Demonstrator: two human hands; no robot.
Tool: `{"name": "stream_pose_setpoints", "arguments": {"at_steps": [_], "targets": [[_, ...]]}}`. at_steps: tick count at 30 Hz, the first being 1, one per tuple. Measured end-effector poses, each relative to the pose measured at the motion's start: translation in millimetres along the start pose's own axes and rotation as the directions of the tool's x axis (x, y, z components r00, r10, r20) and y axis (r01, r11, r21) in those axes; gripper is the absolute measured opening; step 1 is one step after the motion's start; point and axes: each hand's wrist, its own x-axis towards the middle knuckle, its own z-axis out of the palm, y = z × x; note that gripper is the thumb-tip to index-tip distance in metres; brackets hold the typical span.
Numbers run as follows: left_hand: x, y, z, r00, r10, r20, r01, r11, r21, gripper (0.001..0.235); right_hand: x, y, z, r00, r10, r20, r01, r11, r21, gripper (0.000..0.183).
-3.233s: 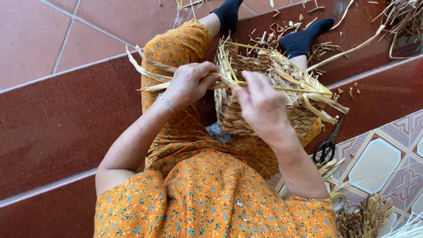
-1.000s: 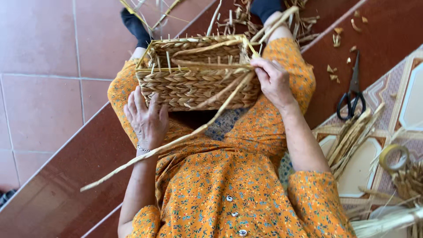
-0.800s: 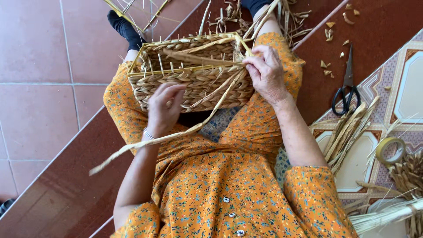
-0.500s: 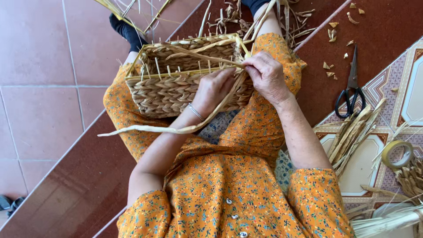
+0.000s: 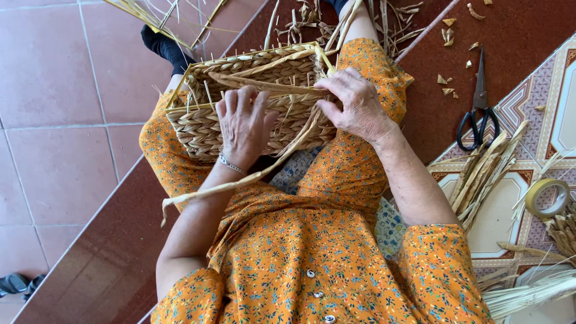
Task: The person sits on the floor and weaves a rectangular basket using dried palm leaves. They interlace the leaves through a metal frame, occasionally adjusting the basket's position and pulling the strands tight.
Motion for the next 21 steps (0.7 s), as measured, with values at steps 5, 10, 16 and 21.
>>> {"name": "stream_pose_setpoints", "arguments": {"at_steps": [5,10,16,21], "targets": [[-3,-10,-3,0.996,-0.015,-0.083,0.011,0.999,-0.048,0.039,4,-13,-4,1.000,0.001,0.009,-0.001,0.999,-0.039,0.032],[10,-6,9,0.988,0.027,-0.154,-0.028,1.000,-0.006,0.046,-4,-12,3,1.000,-0.004,0.006,0.004,0.992,-0.128,0.023],[-2,-5,30,0.958,0.231,-0.170,-0.209,0.968,0.140,0.027,-8,7,20,0.964,0.194,-0.179,-0.181,0.979,0.089,0.015],[-23,-8,41,0.984,-0.011,0.179,0.038,0.988,-0.148,0.007,-8,22,37,0.917,0.251,-0.309,-0.199,0.961,0.191,0.017]]}}
